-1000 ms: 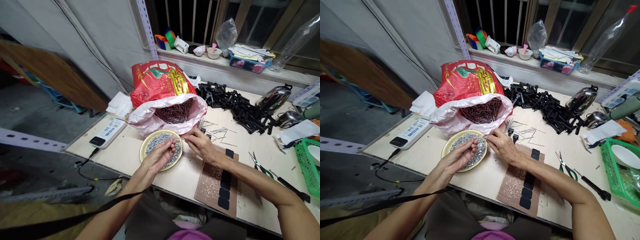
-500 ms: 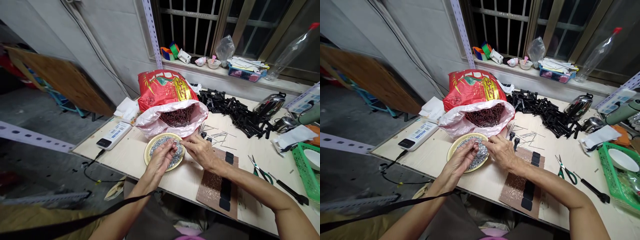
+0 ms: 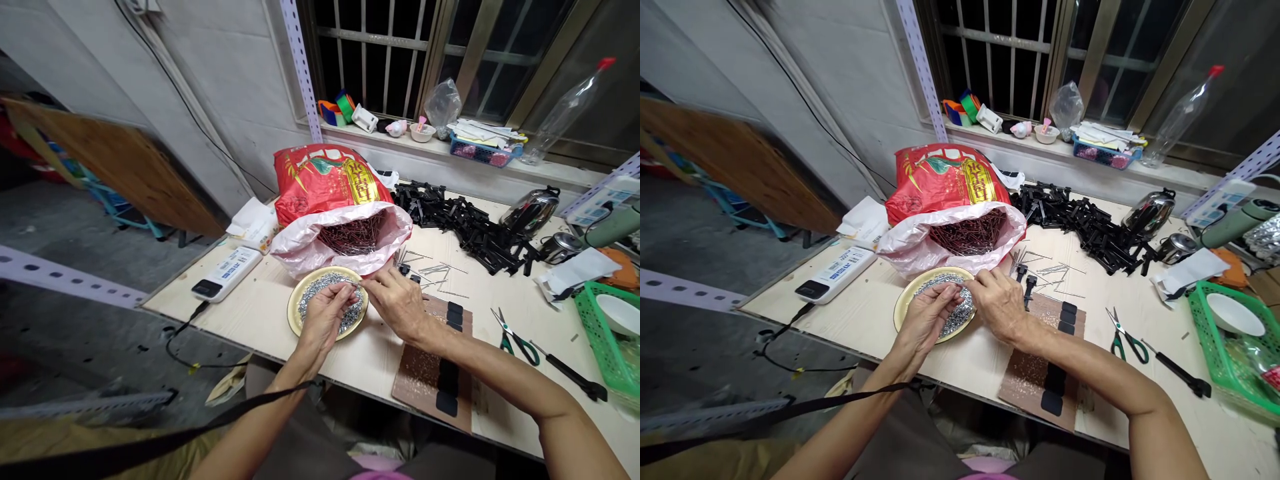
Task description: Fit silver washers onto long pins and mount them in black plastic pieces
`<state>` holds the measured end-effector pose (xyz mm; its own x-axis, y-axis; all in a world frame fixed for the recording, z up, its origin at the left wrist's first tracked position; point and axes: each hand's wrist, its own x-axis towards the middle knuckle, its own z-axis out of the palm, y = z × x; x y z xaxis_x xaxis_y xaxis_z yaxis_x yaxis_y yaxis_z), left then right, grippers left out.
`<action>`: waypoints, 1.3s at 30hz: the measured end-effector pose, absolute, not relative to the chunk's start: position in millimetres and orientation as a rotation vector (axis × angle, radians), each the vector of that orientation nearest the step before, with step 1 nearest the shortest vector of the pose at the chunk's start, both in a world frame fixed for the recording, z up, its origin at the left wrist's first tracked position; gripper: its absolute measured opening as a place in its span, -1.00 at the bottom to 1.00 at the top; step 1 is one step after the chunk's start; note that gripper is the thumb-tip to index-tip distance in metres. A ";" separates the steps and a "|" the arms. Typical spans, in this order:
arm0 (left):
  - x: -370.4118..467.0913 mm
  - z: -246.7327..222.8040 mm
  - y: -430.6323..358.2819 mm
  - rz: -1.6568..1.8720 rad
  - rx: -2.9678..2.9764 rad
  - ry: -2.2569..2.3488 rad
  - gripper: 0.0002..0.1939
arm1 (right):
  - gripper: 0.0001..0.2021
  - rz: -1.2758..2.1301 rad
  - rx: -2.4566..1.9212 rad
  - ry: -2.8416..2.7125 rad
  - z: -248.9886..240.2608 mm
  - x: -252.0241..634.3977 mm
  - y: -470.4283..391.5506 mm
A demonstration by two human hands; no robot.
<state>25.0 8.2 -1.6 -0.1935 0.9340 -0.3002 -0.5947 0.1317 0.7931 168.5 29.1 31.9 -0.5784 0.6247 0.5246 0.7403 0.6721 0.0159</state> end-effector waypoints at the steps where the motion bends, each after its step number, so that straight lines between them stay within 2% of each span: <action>1: 24.2 -2.7 8.4 1.461 0.510 1.062 -0.57 | -0.83 -0.336 -1.059 -2.414 32.8 168.2 29.4; 10: -27.5 -26.3 24.8 1.185 1.635 1.660 -0.80 | -0.76 -0.379 -1.124 -2.484 29.0 179.2 36.4; 17: -38.7 -50.9 43.1 0.674 2.164 1.762 -0.84 | -0.78 -0.251 -1.166 -2.509 22.2 181.7 33.7; 20: -33.1 -54.9 48.1 0.714 2.121 1.739 -0.87 | -0.78 -0.180 -1.172 -2.530 19.1 180.7 34.5; 27: -28.6 -48.0 49.6 1.123 1.683 1.673 -0.78 | -0.79 0.020 -1.169 -2.499 13.1 178.3 40.3; 32: -31.3 -28.8 41.3 1.097 1.217 1.475 -0.87 | -0.79 0.073 -1.166 -2.513 15.3 168.9 39.5; 36: -30.6 -15.4 29.1 1.120 0.688 1.188 -0.76 | -0.76 0.102 -1.131 -2.542 14.1 157.6 38.2; 39: -27.7 -9.4 22.6 1.172 0.533 1.081 -0.71 | -0.74 0.089 -1.114 -2.567 13.5 151.0 37.1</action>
<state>-27.7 22.6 -9.4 0.0011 0.9191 -0.3939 -0.4665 0.3489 0.8128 151.0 37.1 13.5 -0.6345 0.7193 0.2828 0.6981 0.6904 -0.1899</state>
